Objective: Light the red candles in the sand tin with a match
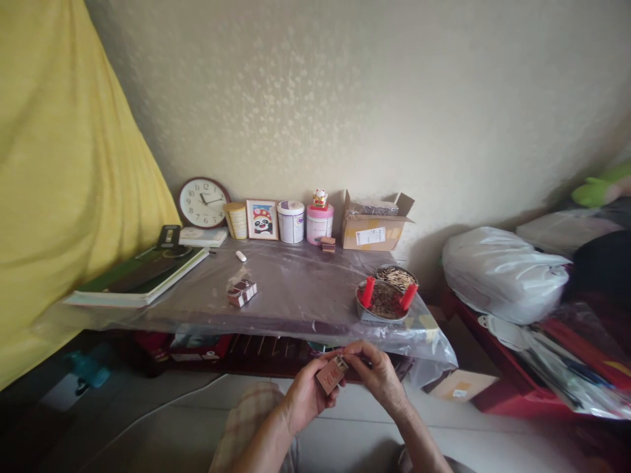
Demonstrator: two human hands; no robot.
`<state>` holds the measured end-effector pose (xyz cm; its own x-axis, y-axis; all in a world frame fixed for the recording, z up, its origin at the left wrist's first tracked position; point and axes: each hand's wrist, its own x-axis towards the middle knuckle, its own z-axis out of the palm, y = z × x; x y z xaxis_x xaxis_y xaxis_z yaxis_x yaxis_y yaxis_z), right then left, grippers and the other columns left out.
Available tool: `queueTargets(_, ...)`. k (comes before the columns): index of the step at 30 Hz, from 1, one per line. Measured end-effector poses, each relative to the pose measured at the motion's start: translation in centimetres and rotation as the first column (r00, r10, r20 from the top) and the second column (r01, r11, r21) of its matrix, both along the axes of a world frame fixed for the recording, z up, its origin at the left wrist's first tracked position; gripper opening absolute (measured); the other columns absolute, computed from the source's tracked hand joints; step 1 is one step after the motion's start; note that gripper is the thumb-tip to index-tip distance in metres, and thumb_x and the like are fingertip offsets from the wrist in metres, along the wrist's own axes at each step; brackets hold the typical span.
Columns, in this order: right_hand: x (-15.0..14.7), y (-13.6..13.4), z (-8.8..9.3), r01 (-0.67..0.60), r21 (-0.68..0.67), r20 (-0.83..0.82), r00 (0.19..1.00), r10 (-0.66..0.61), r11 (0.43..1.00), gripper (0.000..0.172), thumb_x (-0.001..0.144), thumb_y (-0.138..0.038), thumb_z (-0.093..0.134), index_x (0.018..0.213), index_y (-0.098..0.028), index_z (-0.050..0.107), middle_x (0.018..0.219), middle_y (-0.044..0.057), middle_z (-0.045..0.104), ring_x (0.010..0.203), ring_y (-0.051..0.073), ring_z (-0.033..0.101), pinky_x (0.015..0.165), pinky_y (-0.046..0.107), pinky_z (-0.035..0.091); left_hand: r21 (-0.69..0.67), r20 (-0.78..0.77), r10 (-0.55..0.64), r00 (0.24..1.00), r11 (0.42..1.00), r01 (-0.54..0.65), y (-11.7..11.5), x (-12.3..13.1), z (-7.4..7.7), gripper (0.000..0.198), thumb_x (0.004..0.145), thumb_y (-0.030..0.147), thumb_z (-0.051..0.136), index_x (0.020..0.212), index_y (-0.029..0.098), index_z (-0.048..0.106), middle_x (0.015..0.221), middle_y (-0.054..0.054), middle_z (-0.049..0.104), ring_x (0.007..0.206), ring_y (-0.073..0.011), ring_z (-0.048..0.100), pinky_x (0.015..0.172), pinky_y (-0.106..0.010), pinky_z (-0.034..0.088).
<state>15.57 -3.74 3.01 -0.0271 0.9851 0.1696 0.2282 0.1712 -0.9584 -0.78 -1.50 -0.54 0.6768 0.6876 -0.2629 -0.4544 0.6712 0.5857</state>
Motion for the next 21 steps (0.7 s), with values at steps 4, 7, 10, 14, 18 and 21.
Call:
queueTargets(4, -0.35, 0.02, -0.37, -0.007, 0.035, 0.062, 0.998, 0.005, 0.999, 0.028, 0.085, -0.043, 0.057, 0.085, -0.015, 0.061, 0.081, 0.006, 0.062, 0.067, 0.015, 0.060, 0.055, 0.025, 0.054, 0.005, 0.025, -0.002, 1.000, 1.000, 0.002, -0.13, 0.00, 0.17, 0.041, 0.083, 0.036, 0.046, 0.118, 0.016, 0.049, 0.072, -0.007, 0.060, 0.051, -0.0109, 0.049, 0.048, -0.023, 0.025)
queueTargets(7, -0.29, 0.12, -0.63, -0.019, 0.073, 0.132, 0.991, 0.009, 0.997, 0.028, 0.087, -0.042, 0.054, 0.086, -0.016, 0.063, 0.083, 0.006, 0.064, 0.067, 0.015, 0.060, 0.056, 0.023, 0.053, 0.005, 0.029, 0.001, 1.000, 1.000, -0.002, -0.08, -0.08, 0.30, 0.040, 0.083, 0.036, 0.046, 0.118, 0.016, 0.048, 0.072, -0.007, 0.060, 0.050, -0.0109, 0.048, 0.048, -0.023, 0.024)
queueTargets(10, -0.17, 0.18, -0.66, -0.008, 0.074, 0.149, 0.989, -0.003, 0.997, 0.028, 0.087, -0.042, 0.054, 0.086, -0.016, 0.063, 0.082, 0.006, 0.065, 0.069, 0.016, 0.062, 0.058, 0.023, 0.053, 0.008, 0.037, 0.013, 0.999, 1.000, -0.013, -0.04, -0.14, 0.34, 0.039, 0.083, 0.035, 0.045, 0.118, 0.016, 0.048, 0.072, -0.007, 0.060, 0.050, -0.0109, 0.048, 0.048, -0.023, 0.024)
queueTargets(14, -0.22, 0.20, -0.70, -0.003, 0.113, 0.161, 0.987, -0.015, 0.994, 0.027, 0.088, -0.040, 0.053, 0.085, -0.016, 0.064, 0.086, 0.006, 0.065, 0.070, 0.014, 0.062, 0.061, 0.022, 0.053, 0.011, 0.051, 0.007, 0.999, 1.000, -0.007, -0.17, -0.17, 0.27, 0.038, 0.085, 0.035, 0.043, 0.116, 0.016, 0.049, 0.073, -0.007, 0.060, 0.051, -0.0113, 0.049, 0.048, -0.023, 0.025)
queueTargets(18, -0.43, 0.09, -0.61, -0.021, 0.105, 0.157, 0.988, 0.004, 0.994, 0.027, 0.088, -0.040, 0.054, 0.086, -0.015, 0.064, 0.087, 0.007, 0.065, 0.069, 0.014, 0.061, 0.059, 0.022, 0.053, 0.001, 0.054, 0.013, 0.998, 1.000, -0.013, -0.33, -0.25, 0.26, 0.036, 0.086, 0.034, 0.041, 0.116, 0.016, 0.048, 0.073, -0.007, 0.061, 0.051, -0.0114, 0.049, 0.048, -0.023, 0.026)
queueTargets(21, -0.54, -0.04, -0.25, -0.012, 0.098, 0.092, 0.996, 0.003, 0.995, 0.027, 0.086, -0.041, 0.057, 0.083, -0.015, 0.063, 0.081, 0.006, 0.064, 0.070, 0.015, 0.061, 0.058, 0.023, 0.053, -0.005, 0.058, 0.033, 0.998, 0.999, -0.033, -0.26, -0.27, 0.41, 0.037, 0.086, 0.034, 0.041, 0.118, 0.016, 0.047, 0.074, -0.007, 0.060, 0.051, -0.0110, 0.048, 0.048, -0.023, 0.026)
